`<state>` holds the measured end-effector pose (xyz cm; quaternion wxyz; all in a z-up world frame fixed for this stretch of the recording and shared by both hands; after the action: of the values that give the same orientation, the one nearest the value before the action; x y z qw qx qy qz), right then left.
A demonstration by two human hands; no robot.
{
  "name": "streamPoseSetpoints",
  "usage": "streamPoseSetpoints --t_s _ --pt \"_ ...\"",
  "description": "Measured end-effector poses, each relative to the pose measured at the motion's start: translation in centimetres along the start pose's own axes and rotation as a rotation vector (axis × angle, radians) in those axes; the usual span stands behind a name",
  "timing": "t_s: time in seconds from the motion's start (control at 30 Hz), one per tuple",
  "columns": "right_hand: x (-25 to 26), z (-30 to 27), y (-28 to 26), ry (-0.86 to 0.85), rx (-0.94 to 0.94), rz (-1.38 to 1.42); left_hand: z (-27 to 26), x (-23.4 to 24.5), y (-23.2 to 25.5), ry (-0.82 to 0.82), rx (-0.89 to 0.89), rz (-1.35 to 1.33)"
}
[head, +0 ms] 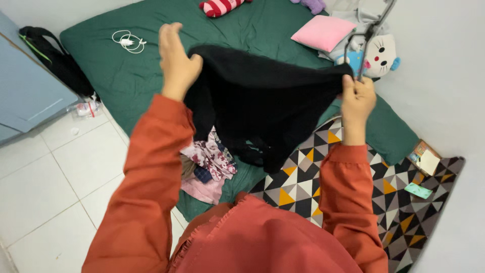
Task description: The person picks up clothes from a pile on a bed, places them on hangers, and hangs them on a clothing rack. The person handles a black top, a patterned top, and a pair of blue pants, placing each on a hanger and then on the rack.
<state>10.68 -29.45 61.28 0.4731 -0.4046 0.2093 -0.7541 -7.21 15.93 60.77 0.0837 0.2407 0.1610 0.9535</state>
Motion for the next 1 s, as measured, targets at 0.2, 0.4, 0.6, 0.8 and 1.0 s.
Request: streamPoseSetpoints --t_s 0.2,0.4,0.6,0.8,1.0 --pt "-5.7 -2.8 -7.9 -0.119 0.126 0.043 -5.6 -7.9 12.5 -0.305 -0.154 -0.723" --pt "-11.1 -5.7 -7.7 -0.301 -0.172 0.264 -10.0 -12.4 14.4 -0.354 0.164 -0.535" --pt "-12.6 -13.3 1.9 -0.341 -0.103 0.069 -8.3 -9.4 12.5 -0.068 0.341 -0.879" --pt "-18.0 -25.0 11.6 -0.542 -0.373 0.014 -4.5 -6.3 13.8 0.178 0.414 -1.185" --pt "-24.7 -28.2 12.3 -0.561 -0.242 0.049 -2.4 -5.0 15.9 0.332 0.556 -1.438"
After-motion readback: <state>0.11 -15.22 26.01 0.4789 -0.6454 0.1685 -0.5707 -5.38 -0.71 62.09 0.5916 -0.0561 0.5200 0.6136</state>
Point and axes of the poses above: each hand's wrist, its own z-axis towards the middle knuckle, its own x-axis out of the back of the hand, y = z × x, the point moved 7 cm from there along z, towards the middle knuckle, and after that the axes turned 14 degrees about -x, right-handed, at the moved point
